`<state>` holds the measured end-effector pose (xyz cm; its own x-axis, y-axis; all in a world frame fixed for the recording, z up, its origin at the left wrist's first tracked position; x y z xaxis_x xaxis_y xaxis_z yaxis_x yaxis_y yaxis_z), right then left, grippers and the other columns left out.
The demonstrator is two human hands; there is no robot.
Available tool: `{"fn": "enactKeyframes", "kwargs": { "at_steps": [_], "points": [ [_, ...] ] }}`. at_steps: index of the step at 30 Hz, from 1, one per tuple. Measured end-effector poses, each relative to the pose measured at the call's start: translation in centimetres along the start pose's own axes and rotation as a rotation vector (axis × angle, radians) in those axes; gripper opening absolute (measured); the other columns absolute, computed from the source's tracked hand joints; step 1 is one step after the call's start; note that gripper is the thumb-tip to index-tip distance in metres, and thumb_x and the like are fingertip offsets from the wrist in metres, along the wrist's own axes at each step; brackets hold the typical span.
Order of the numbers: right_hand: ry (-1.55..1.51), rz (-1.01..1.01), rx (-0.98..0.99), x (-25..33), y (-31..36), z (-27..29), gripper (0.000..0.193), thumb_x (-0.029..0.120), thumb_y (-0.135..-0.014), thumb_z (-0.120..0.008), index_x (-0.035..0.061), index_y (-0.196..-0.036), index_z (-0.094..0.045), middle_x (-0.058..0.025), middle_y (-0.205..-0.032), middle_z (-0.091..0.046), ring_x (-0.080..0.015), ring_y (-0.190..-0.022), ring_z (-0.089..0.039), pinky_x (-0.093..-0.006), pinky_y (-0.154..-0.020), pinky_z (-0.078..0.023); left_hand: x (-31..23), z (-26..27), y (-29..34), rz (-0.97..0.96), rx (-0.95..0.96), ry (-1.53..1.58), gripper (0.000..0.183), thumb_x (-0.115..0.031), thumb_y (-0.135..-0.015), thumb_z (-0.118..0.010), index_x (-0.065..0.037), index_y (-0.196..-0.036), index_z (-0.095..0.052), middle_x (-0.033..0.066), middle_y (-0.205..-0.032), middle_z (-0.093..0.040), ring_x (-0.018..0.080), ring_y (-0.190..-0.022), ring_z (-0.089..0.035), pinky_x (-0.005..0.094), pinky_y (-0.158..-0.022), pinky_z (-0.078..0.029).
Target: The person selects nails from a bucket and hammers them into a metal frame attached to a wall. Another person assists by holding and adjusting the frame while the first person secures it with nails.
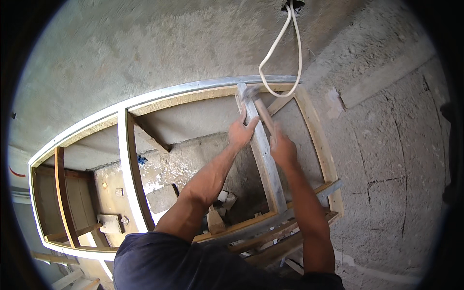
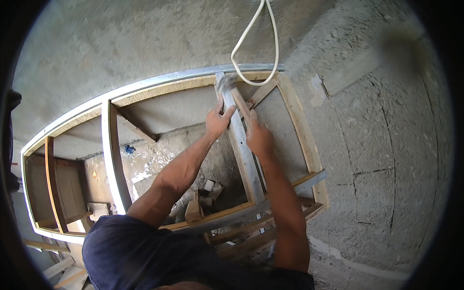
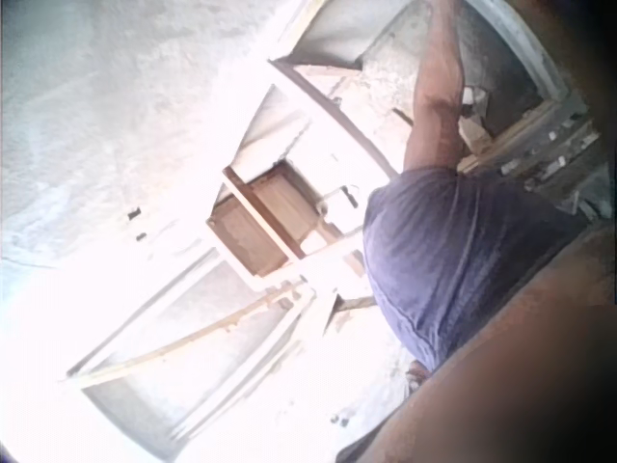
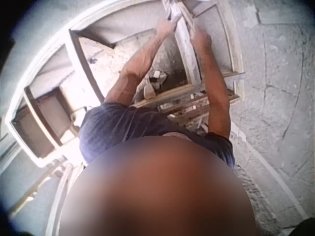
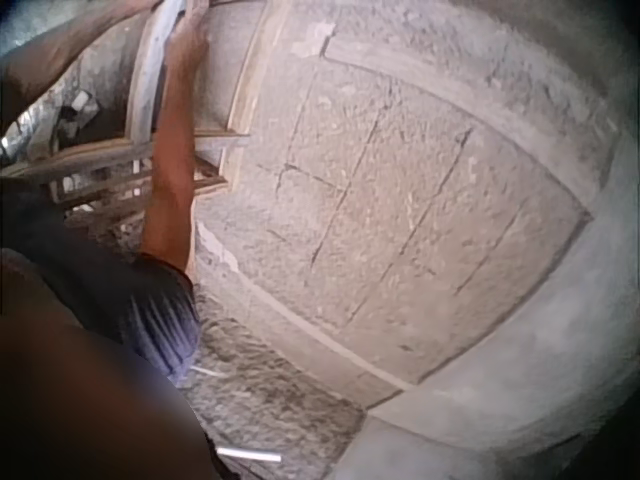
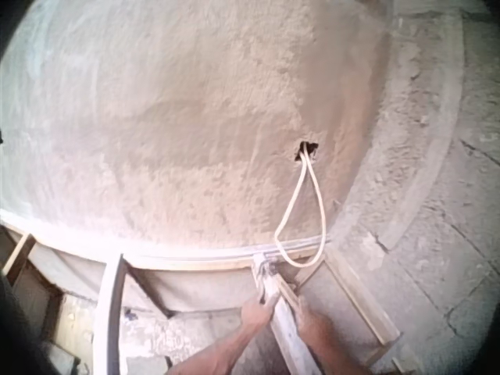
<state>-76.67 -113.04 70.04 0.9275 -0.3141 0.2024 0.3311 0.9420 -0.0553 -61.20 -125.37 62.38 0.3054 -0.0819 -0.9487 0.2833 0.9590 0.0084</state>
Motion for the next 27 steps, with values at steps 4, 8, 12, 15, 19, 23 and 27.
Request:
{"fn": "enactKeyframes", "kwargs": {
  "at_steps": [4, 8, 12, 15, 19, 23, 27],
  "points": [
    [0.007, 0.057, -0.126, -0.1, -0.7, 1.5, 0.070, 0.028, -0.098, -0.066, 0.0183, -0.161, -0.039, -0.0258, -0.100, -0.072, -0.0466, -0.093, -0.071, -0.0584, -0.081, -0.056, -0.4, 0.2, -0.1, -0.040, -0.030, 0.027, 0.087, -0.057, -0.094, -0.066, -0.009, -0.161, -0.040, 0.0320, -0.112, -0.073, 0.0462, -0.106, -0.072, 0.0476, -0.095, -0.055],
    [0.013, 0.045, -0.017, -0.7, -1.1, 0.8, 0.071, 0.027, -0.098, -0.065, 0.0193, -0.162, -0.038, -0.0260, -0.100, -0.072, -0.0464, -0.093, -0.071, -0.0564, -0.083, -0.057, -0.1, 0.0, 0.1, -0.032, -0.035, 0.040, 0.088, -0.057, -0.093, -0.067, -0.007, -0.161, -0.040, 0.0322, -0.113, -0.073, 0.0462, -0.106, -0.072, 0.0473, -0.094, -0.055],
    [-0.066, 0.122, -0.048, -0.4, -1.3, 0.6, 0.072, 0.027, -0.098, -0.065, 0.0203, -0.164, -0.036, -0.0266, -0.101, -0.072, -0.0461, -0.093, -0.071, -0.0552, -0.084, -0.057, -0.4, 0.2, -0.1, -0.055, -0.053, 0.050, 0.088, -0.056, -0.093, -0.067, -0.007, -0.161, -0.040, 0.0327, -0.112, -0.073, 0.0459, -0.106, -0.073, 0.0474, -0.094, -0.055],
    [0.035, 0.082, 0.006, -1.0, -1.2, -0.5, 0.072, 0.028, -0.098, -0.065, 0.0207, -0.164, -0.036, -0.0265, -0.100, -0.072, -0.0460, -0.092, -0.071, -0.0556, -0.083, -0.057, -0.2, 0.1, -0.1, -0.023, -0.027, 0.066, 0.089, -0.056, -0.093, -0.068, -0.007, -0.161, -0.040, 0.0330, -0.110, -0.073, 0.0454, -0.105, -0.073, 0.0474, -0.094, -0.055],
    [0.016, 0.076, -0.091, -1.6, -0.7, 0.4, 0.073, 0.029, -0.098, -0.064, 0.0213, -0.164, -0.034, -0.0264, -0.100, -0.072, -0.0462, -0.091, -0.071, -0.0566, -0.083, -0.057, -0.7, 0.5, 0.2, -0.102, -0.070, 0.069, 0.089, -0.056, -0.093, -0.068, -0.008, -0.162, -0.039, 0.0332, -0.109, -0.073, 0.0453, -0.105, -0.073, 0.0470, -0.093, -0.055],
    [0.063, 0.048, 0.017, -1.6, -0.8, 0.1, 0.072, 0.028, -0.099, -0.063, 0.0218, -0.165, -0.033, -0.0258, -0.100, -0.072, -0.0464, -0.091, -0.071, -0.0573, -0.083, -0.057, 0.2, -0.1, 0.3, -0.009, -0.025, 0.037, 0.090, -0.056, -0.093, -0.068, -0.007, -0.162, -0.038, 0.0331, -0.110, -0.073, 0.0456, -0.106, -0.073, 0.0464, -0.094, -0.055],
    [0.008, 0.091, -0.020, -0.7, -1.7, 0.6, 0.074, 0.025, -0.098, -0.064, 0.0218, -0.165, -0.033, -0.0255, -0.100, -0.072, -0.0463, -0.091, -0.072, -0.0575, -0.084, -0.057, -0.3, 0.1, -0.2, -0.044, -0.039, 0.090, 0.090, -0.056, -0.093, -0.068, -0.008, -0.162, -0.038, 0.0329, -0.112, -0.073, 0.0459, -0.108, -0.072, 0.0461, -0.096, -0.055]
  ]
}}
Point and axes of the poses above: each hand's wrist, its own y-axis away from the middle knuckle, its own z-axis out of the back of the hand, x = y × z, the point moved 8 cm from there along -y, towards the middle knuckle
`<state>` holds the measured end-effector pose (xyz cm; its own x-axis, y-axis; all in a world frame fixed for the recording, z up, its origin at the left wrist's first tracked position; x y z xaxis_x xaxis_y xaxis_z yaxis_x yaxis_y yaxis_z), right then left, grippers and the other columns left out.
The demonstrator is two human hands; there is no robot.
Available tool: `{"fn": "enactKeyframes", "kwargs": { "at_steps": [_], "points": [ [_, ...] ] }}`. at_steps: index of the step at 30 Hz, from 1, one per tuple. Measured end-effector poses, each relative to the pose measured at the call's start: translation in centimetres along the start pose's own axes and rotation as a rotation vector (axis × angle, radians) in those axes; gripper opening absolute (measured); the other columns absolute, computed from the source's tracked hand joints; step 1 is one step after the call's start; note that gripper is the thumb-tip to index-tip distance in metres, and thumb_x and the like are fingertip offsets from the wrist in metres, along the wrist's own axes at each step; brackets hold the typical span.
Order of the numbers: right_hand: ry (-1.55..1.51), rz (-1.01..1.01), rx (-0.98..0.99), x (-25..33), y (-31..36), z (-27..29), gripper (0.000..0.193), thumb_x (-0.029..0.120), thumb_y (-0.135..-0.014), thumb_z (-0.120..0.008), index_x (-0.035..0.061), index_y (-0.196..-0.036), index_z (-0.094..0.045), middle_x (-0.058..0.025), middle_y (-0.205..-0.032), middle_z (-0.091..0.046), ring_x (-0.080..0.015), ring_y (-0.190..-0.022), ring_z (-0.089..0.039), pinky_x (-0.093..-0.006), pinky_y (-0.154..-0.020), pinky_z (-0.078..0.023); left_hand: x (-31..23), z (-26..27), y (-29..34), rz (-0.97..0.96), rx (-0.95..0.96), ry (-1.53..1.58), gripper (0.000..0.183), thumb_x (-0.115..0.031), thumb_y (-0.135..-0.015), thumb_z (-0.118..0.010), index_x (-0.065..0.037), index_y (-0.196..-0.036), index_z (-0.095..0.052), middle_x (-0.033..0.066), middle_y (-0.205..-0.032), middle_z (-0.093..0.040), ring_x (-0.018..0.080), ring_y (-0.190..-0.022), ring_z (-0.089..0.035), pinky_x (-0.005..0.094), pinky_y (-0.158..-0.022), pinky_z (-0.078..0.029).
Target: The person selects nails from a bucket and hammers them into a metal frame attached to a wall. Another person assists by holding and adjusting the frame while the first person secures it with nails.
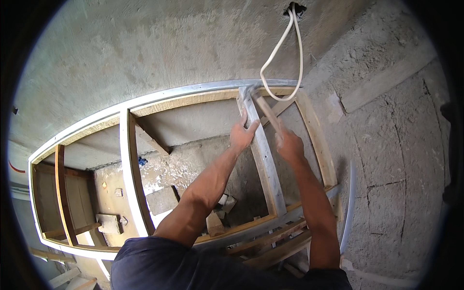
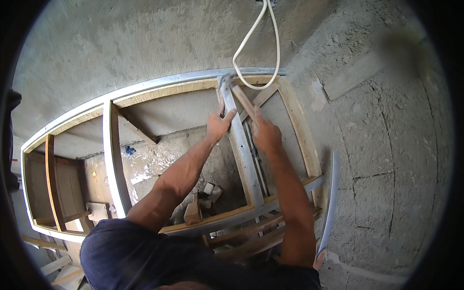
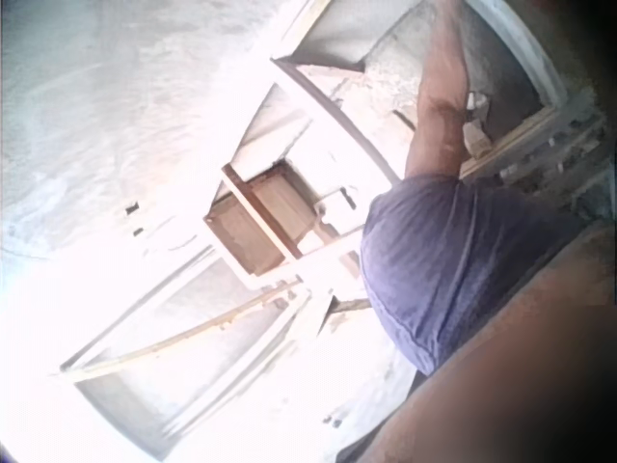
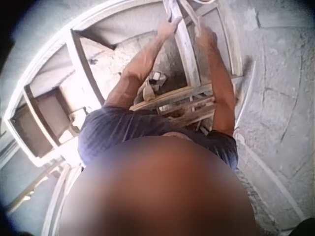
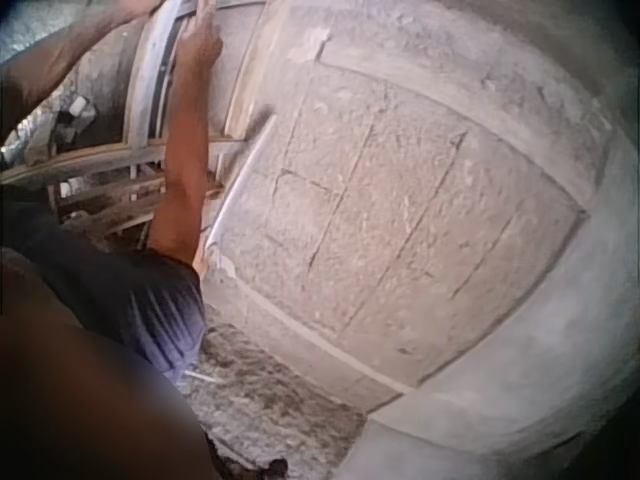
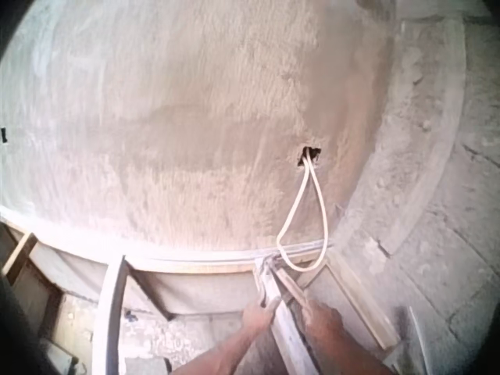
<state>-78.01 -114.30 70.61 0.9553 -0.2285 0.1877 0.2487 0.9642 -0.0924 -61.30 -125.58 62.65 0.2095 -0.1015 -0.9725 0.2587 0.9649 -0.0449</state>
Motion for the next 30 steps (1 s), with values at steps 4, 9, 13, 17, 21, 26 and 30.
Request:
{"fn": "enactKeyframes", "kwargs": {
  "at_steps": [4, 9, 13, 17, 21, 26, 30],
  "points": [
    [0.138, -0.069, 0.202, -0.4, 0.5, -2.3, 0.076, 0.023, -0.096, -0.066, 0.0211, -0.164, -0.033, -0.0267, -0.099, -0.072, -0.0460, -0.091, -0.072, -0.0578, -0.083, -0.057, 0.7, -0.2, 0.2, 0.071, 0.040, -0.031, 0.090, -0.057, -0.092, -0.068, -0.009, -0.162, -0.038, 0.0327, -0.115, -0.072, 0.0464, -0.109, -0.071, 0.0462, -0.097, -0.054],
    [-0.004, -0.035, -0.008, -0.5, 1.1, -0.9, 0.073, 0.025, -0.098, -0.063, 0.0198, -0.165, -0.032, -0.0270, -0.100, -0.072, -0.0454, -0.088, -0.072, -0.0581, -0.080, -0.057, 0.4, 0.0, 0.6, 0.011, 0.006, -0.032, 0.089, -0.057, -0.092, -0.067, -0.012, -0.163, -0.038, 0.0327, -0.113, -0.073, 0.0469, -0.109, -0.071, 0.0464, -0.097, -0.054],
    [0.171, -0.035, 0.155, -1.0, 0.4, -1.6, 0.073, 0.024, -0.099, -0.061, 0.0197, -0.165, -0.031, -0.0270, -0.100, -0.072, -0.0451, -0.088, -0.073, -0.0578, -0.079, -0.057, 0.5, -0.2, 0.1, 0.074, 0.048, -0.032, 0.089, -0.058, -0.092, -0.067, -0.012, -0.163, -0.037, 0.0328, -0.114, -0.073, 0.0470, -0.109, -0.071, 0.0466, -0.098, -0.054],
    [0.115, -0.041, 0.053, -0.9, -0.1, -0.4, 0.075, 0.021, -0.097, -0.062, 0.0202, -0.165, -0.031, -0.0268, -0.100, -0.072, -0.0450, -0.088, -0.073, -0.0568, -0.080, -0.058, 0.3, -0.1, -0.1, 0.059, 0.019, -0.041, 0.090, -0.058, -0.093, -0.067, -0.011, -0.163, -0.037, 0.0327, -0.118, -0.072, 0.0469, -0.112, -0.071, 0.0470, -0.098, -0.054],
    [0.162, -0.030, 0.179, -0.7, 0.6, -0.8, 0.077, 0.020, -0.095, -0.062, 0.0200, -0.165, -0.030, -0.0273, -0.101, -0.073, -0.0456, -0.089, -0.073, -0.0560, -0.082, -0.058, 0.0, 0.1, 0.4, 0.008, 0.004, -0.032, 0.091, -0.058, -0.093, -0.067, -0.010, -0.163, -0.037, 0.0326, -0.119, -0.072, 0.0468, -0.113, -0.070, 0.0471, -0.099, -0.054],
    [0.025, -0.035, 0.026, -0.3, 0.5, 0.7, 0.077, 0.020, -0.094, -0.063, 0.0190, -0.164, -0.032, -0.0288, -0.101, -0.073, -0.0473, -0.090, -0.073, -0.0563, -0.083, -0.058, 0.4, 0.0, 0.6, 0.085, 0.050, -0.006, 0.091, -0.056, -0.093, -0.068, -0.010, -0.163, -0.036, 0.0341, -0.119, -0.071, 0.0460, -0.114, -0.070, 0.0457, -0.100, -0.053],
    [0.125, -0.032, 0.103, -0.5, -0.2, 0.2, 0.076, 0.019, -0.093, -0.063, 0.0186, -0.164, -0.034, -0.0291, -0.101, -0.073, -0.0475, -0.089, -0.073, -0.0566, -0.083, -0.058, -0.3, 0.3, 0.4, 0.013, 0.016, -0.048, 0.090, -0.057, -0.093, -0.068, -0.011, -0.163, -0.037, 0.0351, -0.115, -0.071, 0.0468, -0.110, -0.071, 0.0461, -0.098, -0.054]
  ]
}}
Point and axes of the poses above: each hand's wrist, its own y-axis away from the middle knuckle, its own z-axis out of the back of the hand, x = y × z, the point moved 8 cm from there along -y, towards the middle knuckle
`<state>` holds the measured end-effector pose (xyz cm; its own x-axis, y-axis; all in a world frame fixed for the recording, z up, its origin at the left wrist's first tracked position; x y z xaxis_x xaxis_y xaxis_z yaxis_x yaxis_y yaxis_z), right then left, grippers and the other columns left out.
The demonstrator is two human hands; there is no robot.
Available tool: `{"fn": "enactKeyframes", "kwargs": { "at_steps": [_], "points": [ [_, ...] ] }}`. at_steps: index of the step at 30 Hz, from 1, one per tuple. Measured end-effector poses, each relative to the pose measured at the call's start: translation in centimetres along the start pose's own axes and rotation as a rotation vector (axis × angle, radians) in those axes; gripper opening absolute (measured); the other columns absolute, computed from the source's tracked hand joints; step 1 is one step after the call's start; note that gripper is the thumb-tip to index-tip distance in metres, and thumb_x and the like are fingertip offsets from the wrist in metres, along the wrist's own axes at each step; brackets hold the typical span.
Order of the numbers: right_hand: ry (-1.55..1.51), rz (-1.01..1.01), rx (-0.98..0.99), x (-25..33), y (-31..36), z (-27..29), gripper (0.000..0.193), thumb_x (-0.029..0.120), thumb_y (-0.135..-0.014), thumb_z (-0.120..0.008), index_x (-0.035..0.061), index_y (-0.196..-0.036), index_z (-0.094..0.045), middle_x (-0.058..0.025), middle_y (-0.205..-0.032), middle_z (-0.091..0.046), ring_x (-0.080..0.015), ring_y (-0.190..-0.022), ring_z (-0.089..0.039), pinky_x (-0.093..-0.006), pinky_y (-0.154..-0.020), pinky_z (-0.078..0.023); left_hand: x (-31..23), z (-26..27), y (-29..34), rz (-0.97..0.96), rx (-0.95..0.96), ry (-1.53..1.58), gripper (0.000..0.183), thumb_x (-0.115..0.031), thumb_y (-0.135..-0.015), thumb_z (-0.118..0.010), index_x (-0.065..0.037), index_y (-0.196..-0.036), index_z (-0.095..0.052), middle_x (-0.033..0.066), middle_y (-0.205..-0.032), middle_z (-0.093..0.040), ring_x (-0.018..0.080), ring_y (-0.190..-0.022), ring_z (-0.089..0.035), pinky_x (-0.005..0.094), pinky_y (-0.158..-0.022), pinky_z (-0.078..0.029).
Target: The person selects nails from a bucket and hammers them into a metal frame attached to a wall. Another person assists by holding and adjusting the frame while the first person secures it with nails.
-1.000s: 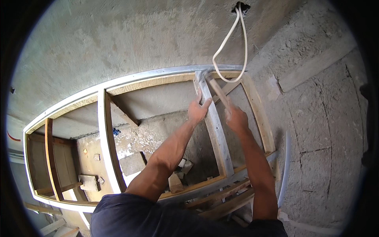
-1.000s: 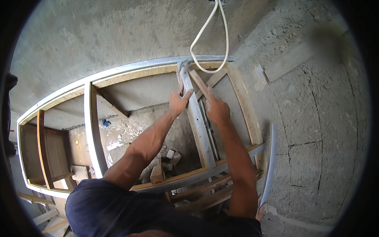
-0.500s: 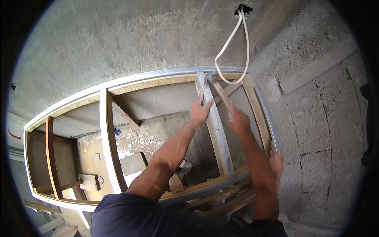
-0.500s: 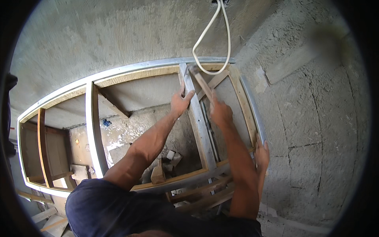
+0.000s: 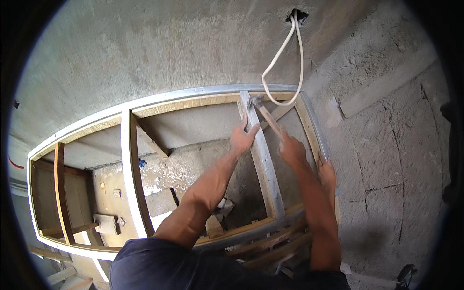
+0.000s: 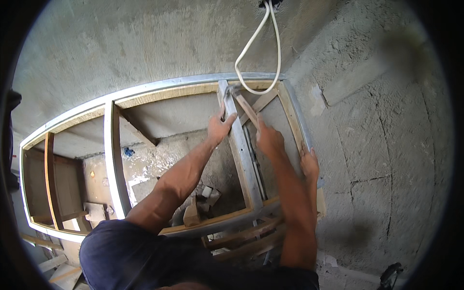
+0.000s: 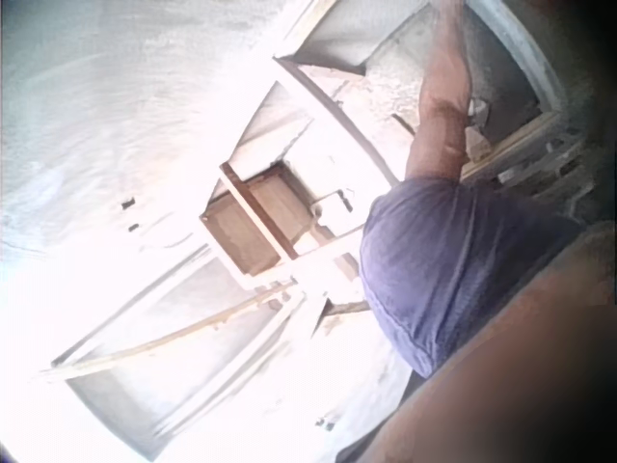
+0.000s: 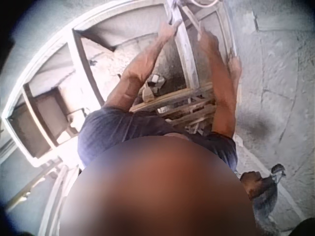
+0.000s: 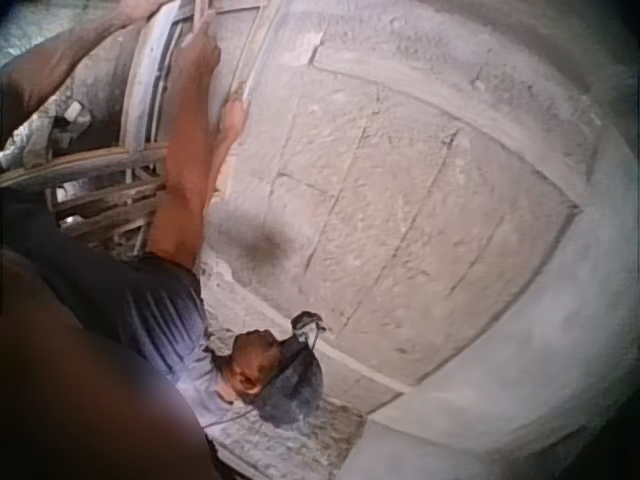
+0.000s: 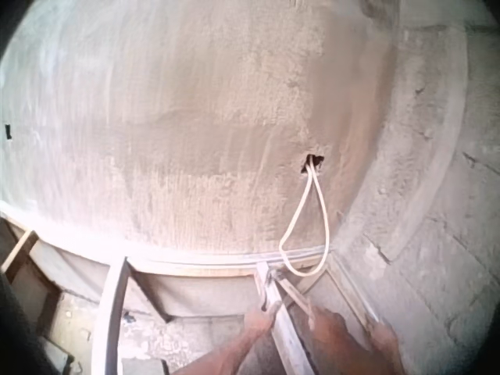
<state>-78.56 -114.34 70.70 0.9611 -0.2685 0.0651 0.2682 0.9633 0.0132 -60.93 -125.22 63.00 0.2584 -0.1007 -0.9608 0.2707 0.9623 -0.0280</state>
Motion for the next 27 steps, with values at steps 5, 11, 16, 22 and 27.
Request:
{"fn": "enactKeyframes", "kwargs": {
  "at_steps": [5, 11, 16, 22, 27],
  "points": [
    [0.015, -0.006, 0.076, -0.5, 0.8, -1.1, 0.077, 0.017, -0.093, -0.063, 0.0182, -0.164, -0.033, -0.0293, -0.101, -0.073, -0.0467, -0.089, -0.073, -0.0573, -0.082, -0.058, 0.6, -0.4, 0.2, 0.091, 0.057, -0.003, 0.090, -0.057, -0.093, -0.067, -0.012, -0.164, -0.037, 0.0350, -0.117, -0.071, 0.0466, -0.112, -0.071, 0.0471, -0.100, -0.053],
    [-0.065, 0.010, -0.061, -0.3, -0.1, -0.2, 0.078, 0.017, -0.093, -0.062, 0.0183, -0.165, -0.030, -0.0294, -0.101, -0.073, -0.0468, -0.090, -0.073, -0.0580, -0.082, -0.057, 0.4, -0.2, -0.3, 0.072, 0.015, 0.021, 0.090, -0.057, -0.093, -0.068, -0.011, -0.163, -0.036, 0.0343, -0.123, -0.070, 0.0460, -0.118, -0.069, 0.0462, -0.103, -0.052],
    [0.023, 0.012, -0.034, 0.7, -0.3, 0.5, 0.078, 0.016, -0.093, -0.062, 0.0174, -0.164, -0.031, -0.0292, -0.101, -0.073, -0.0473, -0.090, -0.073, -0.0573, -0.083, -0.057, 0.3, -0.2, 0.3, 0.019, 0.024, 0.055, 0.090, -0.058, -0.093, -0.067, -0.009, -0.163, -0.037, 0.0338, -0.121, -0.070, 0.0460, -0.116, -0.069, 0.0463, -0.102, -0.052],
    [0.110, -0.001, 0.084, 0.6, 0.0, -0.3, 0.078, 0.016, -0.093, -0.063, 0.0159, -0.164, -0.031, -0.0287, -0.101, -0.073, -0.0471, -0.092, -0.073, -0.0558, -0.085, -0.057, -0.3, 0.1, -0.5, 0.051, 0.044, -0.008, 0.091, -0.058, -0.092, -0.067, -0.007, -0.162, -0.038, 0.0345, -0.117, -0.071, 0.0469, -0.113, -0.070, 0.0471, -0.099, -0.053],
    [0.042, -0.006, 0.048, 0.3, -0.2, -0.4, 0.079, 0.016, -0.093, -0.064, 0.0166, -0.164, -0.030, -0.0286, -0.101, -0.073, -0.0468, -0.092, -0.073, -0.0559, -0.085, -0.057, 0.4, -0.1, 0.1, 0.084, 0.051, 0.007, 0.091, -0.058, -0.092, -0.067, -0.007, -0.162, -0.039, 0.0340, -0.117, -0.071, 0.0469, -0.112, -0.070, 0.0469, -0.099, -0.053]
  ]
}}
Point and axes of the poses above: each hand's wrist, its own y-axis away from the middle knuckle, its own z-axis out of the back of the hand, x = y × z, the point moved 8 cm from there along -y, towards the middle knuckle
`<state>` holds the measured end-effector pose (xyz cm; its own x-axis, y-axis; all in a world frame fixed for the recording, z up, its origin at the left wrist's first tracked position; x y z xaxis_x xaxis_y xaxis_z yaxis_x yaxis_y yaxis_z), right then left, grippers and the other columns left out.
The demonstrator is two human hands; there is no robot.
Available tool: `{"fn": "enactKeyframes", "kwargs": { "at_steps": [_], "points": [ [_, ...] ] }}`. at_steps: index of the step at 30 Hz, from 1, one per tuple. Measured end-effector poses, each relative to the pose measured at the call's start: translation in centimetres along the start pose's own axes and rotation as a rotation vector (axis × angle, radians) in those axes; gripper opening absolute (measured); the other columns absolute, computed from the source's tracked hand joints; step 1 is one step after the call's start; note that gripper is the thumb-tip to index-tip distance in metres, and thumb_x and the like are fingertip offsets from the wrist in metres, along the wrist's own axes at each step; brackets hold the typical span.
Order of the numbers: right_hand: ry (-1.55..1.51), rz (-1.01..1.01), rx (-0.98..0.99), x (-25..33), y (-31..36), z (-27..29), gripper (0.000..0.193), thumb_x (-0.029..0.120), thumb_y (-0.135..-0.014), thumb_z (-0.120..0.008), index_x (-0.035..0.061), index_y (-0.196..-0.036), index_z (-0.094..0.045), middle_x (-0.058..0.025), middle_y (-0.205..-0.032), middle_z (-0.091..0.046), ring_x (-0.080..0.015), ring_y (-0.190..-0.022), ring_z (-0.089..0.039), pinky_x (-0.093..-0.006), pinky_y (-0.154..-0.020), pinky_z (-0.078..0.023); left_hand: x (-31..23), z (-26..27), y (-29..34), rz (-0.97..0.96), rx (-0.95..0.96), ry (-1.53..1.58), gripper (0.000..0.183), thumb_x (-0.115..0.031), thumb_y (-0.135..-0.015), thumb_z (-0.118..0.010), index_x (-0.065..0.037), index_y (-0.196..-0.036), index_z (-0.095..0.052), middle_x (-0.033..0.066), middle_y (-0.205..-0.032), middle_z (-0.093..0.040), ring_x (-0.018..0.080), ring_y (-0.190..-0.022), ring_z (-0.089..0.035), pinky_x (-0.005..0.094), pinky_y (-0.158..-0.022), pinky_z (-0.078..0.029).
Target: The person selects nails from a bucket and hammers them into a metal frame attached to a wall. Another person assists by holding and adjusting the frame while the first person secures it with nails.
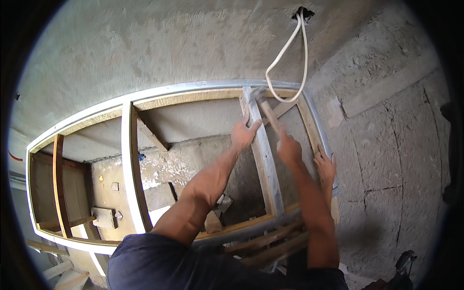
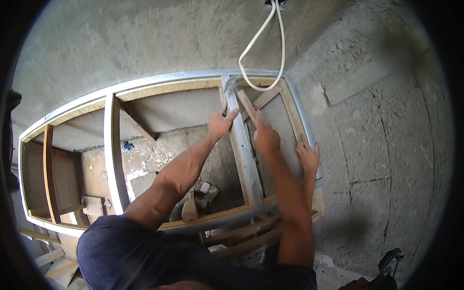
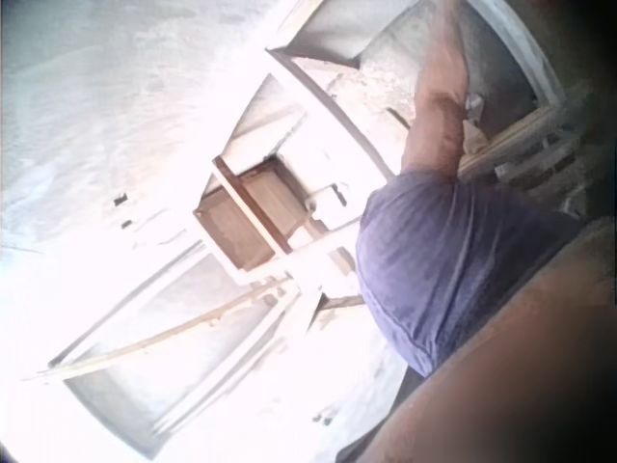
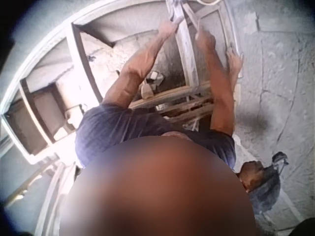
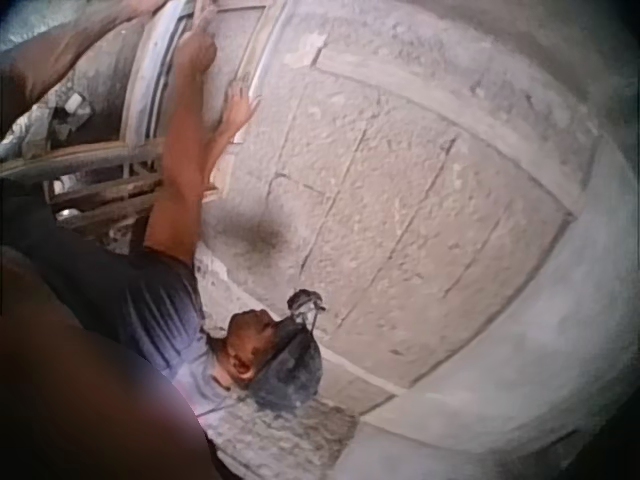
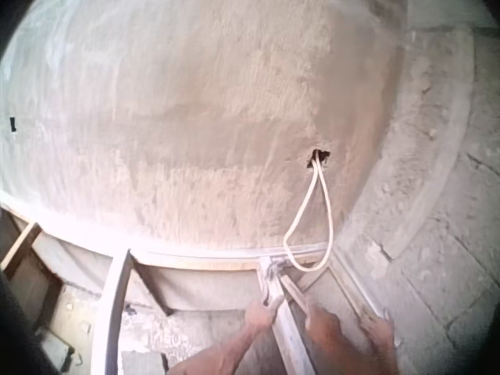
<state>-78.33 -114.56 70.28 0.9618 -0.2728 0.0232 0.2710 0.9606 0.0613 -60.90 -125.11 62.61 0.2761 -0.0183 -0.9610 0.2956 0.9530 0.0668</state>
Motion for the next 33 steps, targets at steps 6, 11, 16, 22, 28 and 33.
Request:
{"fn": "enactKeyframes", "kwargs": {
  "at_steps": [6, 11, 16, 22, 28, 33],
  "points": [
    [-0.049, -0.014, -0.031, -0.1, 0.5, 0.6, 0.081, 0.018, -0.092, -0.066, 0.0195, -0.165, -0.031, -0.0283, -0.102, -0.073, -0.0467, -0.092, -0.073, -0.0560, -0.085, -0.058, 0.0, 0.0, -0.4, -0.081, -0.049, 0.021, 0.090, -0.058, -0.092, -0.067, -0.009, -0.162, -0.038, 0.0337, -0.121, -0.070, 0.0457, -0.116, -0.069, 0.0463, -0.101, -0.052],
    [0.065, 0.002, 0.039, -0.2, 0.1, 0.1, 0.081, 0.018, -0.092, -0.065, 0.0215, -0.165, -0.030, -0.0286, -0.104, -0.073, -0.0465, -0.093, -0.073, -0.0551, -0.085, -0.058, -0.1, 0.0, -0.6, -0.056, -0.056, -0.003, 0.088, -0.056, -0.093, -0.069, -0.005, -0.160, -0.042, 0.0327, -0.125, -0.070, 0.0425, -0.118, -0.069, 0.0432, -0.103, -0.051],
    [0.107, 0.016, 0.143, 0.7, 0.1, -0.3, 0.076, 0.016, -0.096, -0.059, 0.0217, -0.166, -0.030, -0.0287, -0.106, -0.072, -0.0455, -0.092, -0.074, -0.0551, -0.084, -0.058, -0.1, 0.2, 0.1, -0.025, -0.058, 0.023, 0.086, -0.054, -0.092, -0.070, -0.005, -0.158, -0.045, 0.0322, -0.127, -0.069, 0.0411, -0.119, -0.070, 0.0418, -0.103, -0.051],
    [0.080, -0.009, 0.116, 1.4, 0.7, 0.6, 0.072, 0.014, -0.099, -0.052, 0.0217, -0.166, -0.028, -0.0301, -0.110, -0.072, -0.0456, -0.095, -0.073, -0.0538, -0.087, -0.058, 0.0, 0.1, -0.4, -0.002, -0.035, 0.034, 0.085, -0.054, -0.092, -0.070, -0.007, -0.158, -0.045, 0.0309, -0.125, -0.071, 0.0400, -0.118, -0.070, 0.0425, -0.102, -0.052],
    [0.113, -0.059, 0.087, 1.2, 1.2, 1.6, 0.077, 0.016, -0.094, -0.060, 0.0244, -0.165, -0.032, -0.0248, -0.107, -0.073, -0.0442, -0.094, -0.073, -0.0540, -0.085, -0.058, 0.4, -0.4, -1.0, -0.040, -0.032, 0.003, 0.090, -0.062, -0.092, -0.066, -0.014, -0.163, -0.038, 0.0317, -0.126, -0.069, 0.0459, -0.119, -0.068, 0.0485, -0.104, -0.051],
    [-0.031, -0.015, 0.044, 3.4, 6.3, 6.6, 0.076, 0.018, -0.095, -0.063, 0.0236, -0.164, -0.033, -0.0261, -0.110, -0.072, -0.0447, -0.095, -0.073, -0.0549, -0.087, -0.058, 1.0, -0.7, -1.4, 0.011, 0.012, -0.083, 0.087, -0.060, -0.092, -0.067, -0.016, -0.162, -0.041, 0.0299, -0.132, -0.068, 0.0451, -0.125, -0.065, 0.0473, -0.108, -0.049]
  ]
}}
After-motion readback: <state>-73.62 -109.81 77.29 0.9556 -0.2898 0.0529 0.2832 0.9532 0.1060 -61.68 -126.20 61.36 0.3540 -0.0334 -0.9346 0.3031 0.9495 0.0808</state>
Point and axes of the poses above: each hand's wrist, its own y-axis away from the middle knuckle, its own z-axis out of the back of the hand, x = y × z, the point moved 8 cm from there along -y, towards the middle knuckle
